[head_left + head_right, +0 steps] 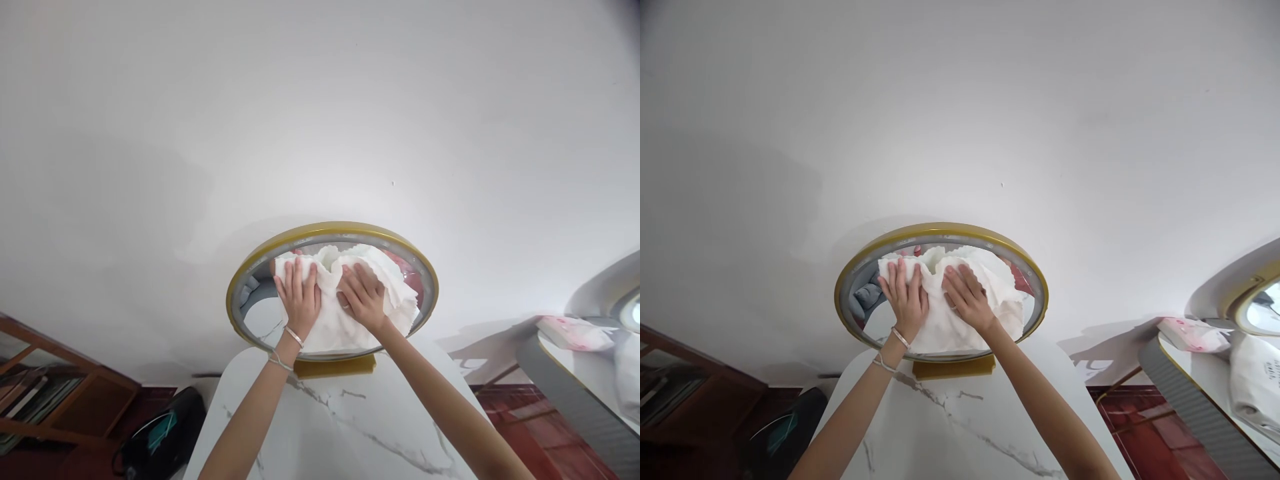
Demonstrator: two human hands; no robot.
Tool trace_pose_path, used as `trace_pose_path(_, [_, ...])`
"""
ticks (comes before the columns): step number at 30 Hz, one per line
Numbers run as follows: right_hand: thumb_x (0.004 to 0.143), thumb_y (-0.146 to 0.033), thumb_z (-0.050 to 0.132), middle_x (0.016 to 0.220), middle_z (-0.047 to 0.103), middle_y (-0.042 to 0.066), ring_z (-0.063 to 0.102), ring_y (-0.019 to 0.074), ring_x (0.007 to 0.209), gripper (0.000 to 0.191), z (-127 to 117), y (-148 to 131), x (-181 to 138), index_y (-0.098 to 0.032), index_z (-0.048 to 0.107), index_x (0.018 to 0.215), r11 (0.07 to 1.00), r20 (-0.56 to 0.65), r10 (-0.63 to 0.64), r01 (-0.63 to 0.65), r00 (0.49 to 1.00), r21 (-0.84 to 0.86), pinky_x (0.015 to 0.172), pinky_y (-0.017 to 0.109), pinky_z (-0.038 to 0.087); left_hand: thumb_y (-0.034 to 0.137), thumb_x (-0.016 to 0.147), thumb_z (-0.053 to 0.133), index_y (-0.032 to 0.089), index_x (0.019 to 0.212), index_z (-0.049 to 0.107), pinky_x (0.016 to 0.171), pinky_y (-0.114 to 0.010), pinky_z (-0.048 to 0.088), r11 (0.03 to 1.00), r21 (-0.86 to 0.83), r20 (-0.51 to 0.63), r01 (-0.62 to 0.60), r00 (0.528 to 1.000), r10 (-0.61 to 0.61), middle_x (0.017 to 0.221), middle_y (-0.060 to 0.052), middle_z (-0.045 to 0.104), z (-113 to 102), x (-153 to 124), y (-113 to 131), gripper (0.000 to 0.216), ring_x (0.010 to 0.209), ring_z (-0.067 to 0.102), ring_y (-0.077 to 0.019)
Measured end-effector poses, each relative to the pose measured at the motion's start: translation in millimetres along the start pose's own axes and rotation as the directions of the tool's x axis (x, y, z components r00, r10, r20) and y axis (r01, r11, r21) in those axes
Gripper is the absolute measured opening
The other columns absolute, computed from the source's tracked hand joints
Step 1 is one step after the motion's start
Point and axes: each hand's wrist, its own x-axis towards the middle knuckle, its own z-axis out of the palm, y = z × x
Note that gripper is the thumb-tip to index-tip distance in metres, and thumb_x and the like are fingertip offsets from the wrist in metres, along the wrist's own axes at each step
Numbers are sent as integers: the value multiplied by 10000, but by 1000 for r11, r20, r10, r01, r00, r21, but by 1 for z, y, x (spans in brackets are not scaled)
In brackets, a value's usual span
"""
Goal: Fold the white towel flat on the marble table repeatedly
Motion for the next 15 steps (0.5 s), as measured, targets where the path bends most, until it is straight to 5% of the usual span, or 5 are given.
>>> trace_pose_path(2, [904, -209, 522, 1190, 660, 70, 434, 224, 1313, 228, 0, -2, 12, -219, 643, 1098, 990, -116, -67, 52, 991, -130, 1075, 400, 341, 191, 907, 477, 182, 1048, 669, 1162, -508, 136, 998, -46, -102, -45, 994, 40, 1195, -132, 646, -1, 15, -1, 238, 1353, 383, -249])
trace_pose_path(7, [918, -141, 449, 1103, 681, 48, 487, 209, 1262, 282, -7, -7, 41, -211, 600, 1146, 998, -281, -22, 7, 959, -55, 1031, 384, 404, 194, 873, 565, 209, 801, 671, 1017, -433, 387, 996, -72, -275, -45, 961, 24, 910, -77, 683, -14, 55, -4, 129, 1198, 530, -229])
trace_pose_path(10, [937, -153, 395, 1126, 659, 43, 487, 221, 1252, 322, -15, -7, 66, -239, 583, 1185, 996, -341, 60, -78, 938, -40, 1089, 464, 335, 218, 901, 515, 209, 824, 652, 978, -433, 406, 993, -115, -228, 16, 973, -42, 958, -79, 665, -24, 83, -1, 158, 1190, 523, -233])
trace_pose_path(15, [937, -120, 339, 1190, 606, 49, 463, 201, 1258, 350, -25, -3, 113, -236, 560, 1182, 985, -151, 168, -162, 974, 53, 1068, 449, 371, 240, 961, 365, 203, 1069, 592, 935, -347, 406, 976, -202, 16, 76, 997, -74, 1062, -64, 661, -37, 118, 6, 254, 1059, 580, -177])
